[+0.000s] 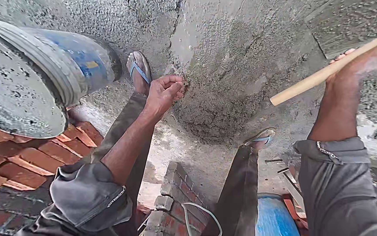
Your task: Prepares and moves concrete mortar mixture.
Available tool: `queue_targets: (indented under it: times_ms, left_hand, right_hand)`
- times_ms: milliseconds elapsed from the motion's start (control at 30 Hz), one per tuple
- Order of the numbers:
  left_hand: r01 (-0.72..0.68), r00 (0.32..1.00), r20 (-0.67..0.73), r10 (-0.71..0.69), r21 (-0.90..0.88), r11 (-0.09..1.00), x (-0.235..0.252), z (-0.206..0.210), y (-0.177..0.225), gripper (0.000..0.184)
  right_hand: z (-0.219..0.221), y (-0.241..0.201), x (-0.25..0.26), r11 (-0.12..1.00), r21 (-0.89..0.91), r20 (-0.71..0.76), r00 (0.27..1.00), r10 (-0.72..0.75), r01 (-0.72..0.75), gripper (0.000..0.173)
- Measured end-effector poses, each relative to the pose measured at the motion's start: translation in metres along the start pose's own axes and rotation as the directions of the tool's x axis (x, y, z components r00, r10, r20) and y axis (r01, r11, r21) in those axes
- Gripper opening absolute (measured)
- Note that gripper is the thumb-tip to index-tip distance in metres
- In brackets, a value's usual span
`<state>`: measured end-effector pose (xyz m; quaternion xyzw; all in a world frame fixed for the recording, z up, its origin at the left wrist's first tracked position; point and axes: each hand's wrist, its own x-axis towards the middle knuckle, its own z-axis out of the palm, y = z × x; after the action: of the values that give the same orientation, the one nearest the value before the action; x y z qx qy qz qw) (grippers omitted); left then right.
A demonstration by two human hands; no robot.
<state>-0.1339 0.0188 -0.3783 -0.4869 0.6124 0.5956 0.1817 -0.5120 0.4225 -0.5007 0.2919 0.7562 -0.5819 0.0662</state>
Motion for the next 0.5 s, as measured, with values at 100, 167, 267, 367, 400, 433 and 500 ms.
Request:
queue_targets:
  times_ms: [100,167,267,367,400,433,500]
  left_hand:
    - [0.009,1.0,0.017,-0.009,-0.019,1.0,0.002,-0.001,0.008,0.025]
    - [0.001,1.0,0.021,0.0,-0.04,0.999,0.003,0.0,0.019,0.025]
    - [-0.008,1.0,0.023,0.009,-0.042,0.999,-0.004,-0.001,0.042,0.026]
    - [-0.004,0.999,0.037,0.007,-0.069,0.998,-0.007,-0.004,0.044,0.026]
    - [0.001,0.999,0.039,0.002,-0.082,0.997,-0.006,-0.006,0.042,0.026]
    - [0.017,0.999,0.042,-0.013,-0.092,0.996,-0.008,-0.008,0.039,0.027]
    - [0.033,0.999,0.035,-0.029,-0.106,0.994,-0.01,-0.012,0.036,0.027]
  right_hand:
    - [-0.026,0.017,-0.035,0.995,-0.049,-0.094,0.992,0.08,-0.085,0.063]
    - [-0.046,0.041,-0.084,0.99,-0.063,-0.136,0.984,0.118,-0.127,0.064]
    - [-0.061,0.087,-0.17,0.97,-0.026,-0.18,0.955,0.234,-0.243,0.069]
    - [-0.063,0.116,-0.267,0.927,-0.001,-0.259,0.896,0.361,-0.374,0.068]
    - [-0.06,0.117,-0.295,0.904,0.015,-0.269,0.869,0.416,-0.428,0.065]
    - [-0.061,0.114,-0.322,0.878,0.025,-0.275,0.841,0.466,-0.478,0.062]
    - [-0.067,0.108,-0.36,0.842,0.041,-0.28,0.803,0.527,-0.538,0.063]
